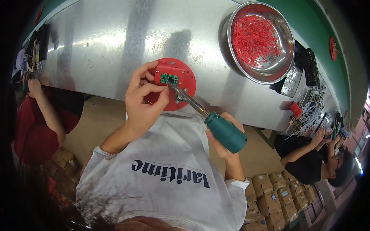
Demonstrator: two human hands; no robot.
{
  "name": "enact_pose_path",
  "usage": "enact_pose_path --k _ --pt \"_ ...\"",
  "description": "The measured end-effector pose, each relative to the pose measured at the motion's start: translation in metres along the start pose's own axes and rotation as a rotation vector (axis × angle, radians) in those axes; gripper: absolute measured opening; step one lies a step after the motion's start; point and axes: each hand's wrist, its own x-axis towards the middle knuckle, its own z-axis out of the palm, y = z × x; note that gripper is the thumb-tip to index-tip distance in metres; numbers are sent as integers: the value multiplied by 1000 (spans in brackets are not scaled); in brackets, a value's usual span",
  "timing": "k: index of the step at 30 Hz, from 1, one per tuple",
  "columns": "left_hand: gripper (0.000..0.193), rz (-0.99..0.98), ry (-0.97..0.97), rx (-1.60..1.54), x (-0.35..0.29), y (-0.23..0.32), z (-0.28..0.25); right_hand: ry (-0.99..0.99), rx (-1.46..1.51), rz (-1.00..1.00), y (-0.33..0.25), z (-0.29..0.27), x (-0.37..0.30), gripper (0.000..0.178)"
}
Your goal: The person takes wires from a bowl and electronic components from a conveyor belt, solders the wires onto the circuit boards using a soldering gun, and places the assembled components back onto the conveyor belt.
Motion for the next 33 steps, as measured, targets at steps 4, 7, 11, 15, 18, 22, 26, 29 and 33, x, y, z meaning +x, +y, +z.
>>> enact_pose_path --k 4,7,11,15,18,22,26,29,33 --pt "10 -7 -3 6 2 0 0 -27 -230 -244 1 -1 2 22" --pt "11 -22 -4 -17 1 0 1 -17 -392 -342 -13 1 7 17" --pt "11 -20 -2 -20 1 1 1 -20 -477 -396 -17 2 8 14" --pt "10 -30 -13 -20 1 1 0 -27 -438 -406 -3 0 7 17" --pt "10 -36 -16 -25 2 1 0 75 -65 -81 12 -4 -5 13" --pt "9 -54 -27 -24 3 3 -1 55 411 31 13 -16 -15 23" --pt "9 -56 -30 -28 4 4 -1 56 481 -24 27 -26 -19 33" --pt "9 -54 -42 -4 4 4 -3 104 494 -103 39 -33 -20 31" --pt "11 -60 -76 11 7 5 -6 146 544 -122 45 -33 -15 32"
